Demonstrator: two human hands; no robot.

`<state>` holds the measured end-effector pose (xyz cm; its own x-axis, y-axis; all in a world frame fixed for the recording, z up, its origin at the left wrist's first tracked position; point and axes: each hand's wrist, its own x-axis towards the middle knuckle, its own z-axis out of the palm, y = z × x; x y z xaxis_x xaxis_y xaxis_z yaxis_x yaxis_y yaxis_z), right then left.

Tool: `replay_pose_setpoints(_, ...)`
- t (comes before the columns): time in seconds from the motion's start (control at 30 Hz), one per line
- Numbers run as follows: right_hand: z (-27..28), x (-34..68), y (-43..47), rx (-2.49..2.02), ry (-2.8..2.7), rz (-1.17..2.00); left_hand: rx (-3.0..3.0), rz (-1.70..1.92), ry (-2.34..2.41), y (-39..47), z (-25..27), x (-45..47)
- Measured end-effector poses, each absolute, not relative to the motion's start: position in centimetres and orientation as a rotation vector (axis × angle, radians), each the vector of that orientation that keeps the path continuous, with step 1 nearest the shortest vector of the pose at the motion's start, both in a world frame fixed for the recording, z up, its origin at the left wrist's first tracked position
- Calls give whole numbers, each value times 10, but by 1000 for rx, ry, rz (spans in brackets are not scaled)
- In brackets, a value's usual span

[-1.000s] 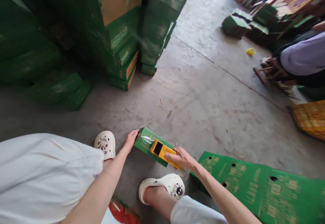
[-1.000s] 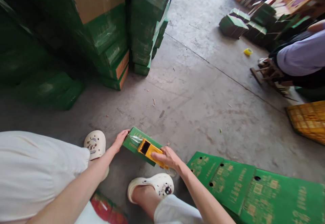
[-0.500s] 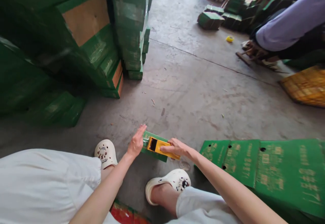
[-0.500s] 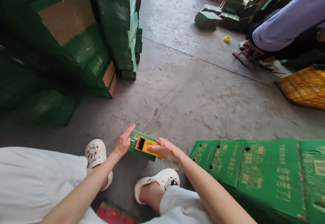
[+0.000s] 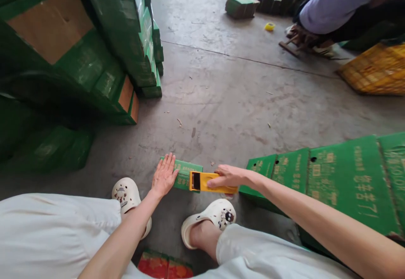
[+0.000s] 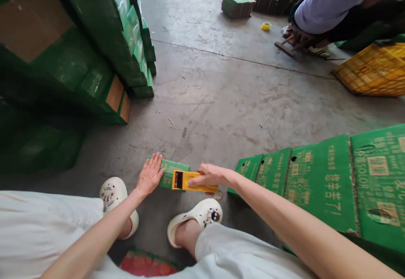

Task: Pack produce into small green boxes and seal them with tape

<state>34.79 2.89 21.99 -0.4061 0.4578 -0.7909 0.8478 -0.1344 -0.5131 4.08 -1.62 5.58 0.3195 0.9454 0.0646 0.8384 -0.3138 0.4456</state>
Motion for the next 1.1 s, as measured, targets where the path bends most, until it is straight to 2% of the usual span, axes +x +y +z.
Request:
replay_pose_setpoints(0.13, 224, 403, -1, 1631, 1653, -1686, 2274, 412, 1618, -19, 53, 42)
replay_pose_setpoints(0.3, 189, 423, -29, 1746, 1609, -1811, 2298, 378, 1645, -20, 52, 45)
replay_pose_setpoints(0.63, 160, 427, -21, 1659, 1534, -1947, 2359, 313, 1654, -30, 59, 76)
replay_pose_setpoints(0.83, 156, 429, -20, 1689, 1601, -1826, 2335, 392, 1508, -47, 55, 151)
replay_pose_setpoints(1.0, 169, 435, -25, 1663, 1573, -1851, 2297, 372, 1495, -45, 56, 157)
replay_pose_setpoints(1.1, 190, 439, -33, 1712, 1627, -1699, 2289, 350, 1499, -44, 55, 153)
